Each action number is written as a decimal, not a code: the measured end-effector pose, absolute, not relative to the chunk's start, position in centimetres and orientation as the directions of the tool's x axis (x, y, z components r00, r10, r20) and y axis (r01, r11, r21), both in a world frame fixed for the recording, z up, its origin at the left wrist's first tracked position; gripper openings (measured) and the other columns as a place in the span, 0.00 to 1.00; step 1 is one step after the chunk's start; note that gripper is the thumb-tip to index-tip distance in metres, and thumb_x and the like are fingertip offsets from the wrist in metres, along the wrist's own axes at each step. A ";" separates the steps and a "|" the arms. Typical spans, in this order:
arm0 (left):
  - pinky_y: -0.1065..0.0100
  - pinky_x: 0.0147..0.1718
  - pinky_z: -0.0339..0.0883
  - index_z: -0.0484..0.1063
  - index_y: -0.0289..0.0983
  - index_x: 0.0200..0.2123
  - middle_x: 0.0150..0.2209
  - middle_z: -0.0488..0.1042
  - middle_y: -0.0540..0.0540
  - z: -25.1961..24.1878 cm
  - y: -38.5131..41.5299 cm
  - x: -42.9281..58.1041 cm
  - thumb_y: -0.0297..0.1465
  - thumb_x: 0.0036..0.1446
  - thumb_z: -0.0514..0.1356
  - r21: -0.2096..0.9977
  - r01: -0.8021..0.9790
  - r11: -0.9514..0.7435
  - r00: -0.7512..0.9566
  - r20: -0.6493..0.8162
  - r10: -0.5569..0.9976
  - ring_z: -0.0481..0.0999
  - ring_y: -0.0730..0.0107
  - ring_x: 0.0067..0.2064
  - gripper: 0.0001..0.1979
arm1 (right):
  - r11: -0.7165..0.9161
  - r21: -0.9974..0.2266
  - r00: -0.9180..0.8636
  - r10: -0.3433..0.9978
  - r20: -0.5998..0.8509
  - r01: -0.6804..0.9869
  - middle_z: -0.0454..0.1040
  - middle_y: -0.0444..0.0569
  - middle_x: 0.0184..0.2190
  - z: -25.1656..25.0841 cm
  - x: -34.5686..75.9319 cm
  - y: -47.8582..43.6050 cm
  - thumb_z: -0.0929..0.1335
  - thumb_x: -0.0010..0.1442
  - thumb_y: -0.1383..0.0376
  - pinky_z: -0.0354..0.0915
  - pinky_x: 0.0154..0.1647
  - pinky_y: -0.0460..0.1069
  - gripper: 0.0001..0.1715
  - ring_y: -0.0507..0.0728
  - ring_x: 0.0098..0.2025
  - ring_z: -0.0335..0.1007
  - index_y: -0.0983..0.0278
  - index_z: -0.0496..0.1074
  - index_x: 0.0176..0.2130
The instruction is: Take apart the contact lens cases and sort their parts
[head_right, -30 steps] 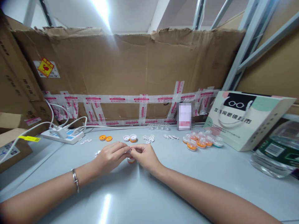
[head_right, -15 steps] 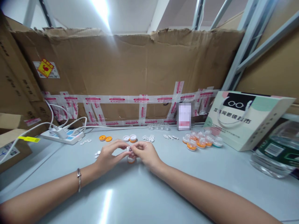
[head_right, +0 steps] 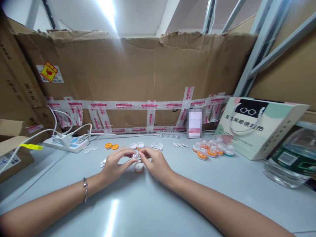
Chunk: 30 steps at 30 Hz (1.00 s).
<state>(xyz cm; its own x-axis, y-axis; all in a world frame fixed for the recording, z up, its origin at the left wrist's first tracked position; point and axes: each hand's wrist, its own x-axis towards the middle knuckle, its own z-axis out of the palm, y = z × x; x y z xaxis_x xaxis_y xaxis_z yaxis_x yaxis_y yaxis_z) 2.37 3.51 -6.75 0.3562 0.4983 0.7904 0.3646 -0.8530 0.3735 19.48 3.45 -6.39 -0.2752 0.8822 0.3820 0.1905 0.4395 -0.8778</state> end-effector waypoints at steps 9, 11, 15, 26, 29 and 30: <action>0.67 0.37 0.71 0.70 0.35 0.36 0.33 0.75 0.45 -6.6 3.6 2.0 0.26 0.53 0.61 0.263 0.369 -0.891 0.375 0.836 0.402 0.74 0.69 0.36 0.06 | 0.212 -0.962 -0.188 0.966 0.180 0.170 0.70 0.45 0.20 -8.1 20.3 6.3 0.65 0.49 0.49 0.65 0.27 0.48 0.21 0.51 0.22 0.67 0.65 0.66 0.27; 0.67 0.37 0.71 0.70 0.35 0.38 0.35 0.75 0.45 -6.4 3.6 1.9 0.26 0.54 0.60 0.298 0.366 -0.882 0.361 0.828 0.429 0.74 0.69 0.37 0.07 | 0.243 -0.938 -0.131 0.967 0.216 0.246 0.72 0.47 0.23 -8.1 21.6 7.8 0.65 0.48 0.49 0.65 0.29 0.48 0.21 0.52 0.24 0.68 0.65 0.68 0.28; 0.69 0.34 0.73 0.70 0.36 0.40 0.38 0.75 0.45 -6.3 3.5 1.8 0.26 0.56 0.57 0.454 0.349 -0.820 0.310 0.770 0.558 0.74 0.70 0.39 0.08 | 0.255 -0.882 -0.025 0.963 0.268 0.396 0.73 0.47 0.24 -7.4 25.9 10.9 0.68 0.45 0.54 0.62 0.30 0.49 0.16 0.53 0.25 0.67 0.65 0.72 0.26; 0.67 0.38 0.73 0.72 0.38 0.42 0.42 0.74 0.45 -6.8 3.9 1.7 0.30 0.58 0.54 0.626 0.376 -0.683 0.246 0.643 0.725 0.74 0.68 0.42 0.10 | 0.178 -0.732 -0.020 0.976 0.219 0.658 0.68 0.42 0.14 -9.6 29.1 13.3 0.67 0.45 0.71 0.57 0.24 0.45 0.05 0.52 0.19 0.65 0.65 0.69 0.21; 0.68 0.37 0.72 0.72 0.39 0.43 0.41 0.73 0.45 -6.6 3.7 1.7 0.30 0.59 0.54 0.634 0.385 -0.671 0.252 0.627 0.737 0.73 0.68 0.42 0.11 | 0.171 -0.730 -0.023 0.978 0.208 0.662 0.69 0.42 0.14 -9.7 28.6 13.2 0.67 0.46 0.70 0.58 0.23 0.45 0.04 0.51 0.19 0.65 0.65 0.68 0.21; 0.69 0.36 0.71 0.72 0.39 0.43 0.40 0.72 0.45 -6.5 3.7 1.8 0.30 0.59 0.54 0.635 0.387 -0.668 0.252 0.624 0.740 0.73 0.69 0.42 0.11 | 0.169 -0.732 -0.025 0.979 0.204 0.660 0.69 0.42 0.15 -9.6 28.5 13.2 0.67 0.46 0.70 0.58 0.24 0.45 0.04 0.51 0.19 0.65 0.65 0.68 0.21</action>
<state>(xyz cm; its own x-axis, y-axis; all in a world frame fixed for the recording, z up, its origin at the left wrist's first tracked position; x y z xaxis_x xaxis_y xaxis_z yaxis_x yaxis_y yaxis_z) 1.77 3.66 -6.53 0.2521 0.7395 0.6242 0.3871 -0.6682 0.6353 28.48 13.19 -9.64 -0.0253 0.9787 0.2037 0.6598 0.1694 -0.7321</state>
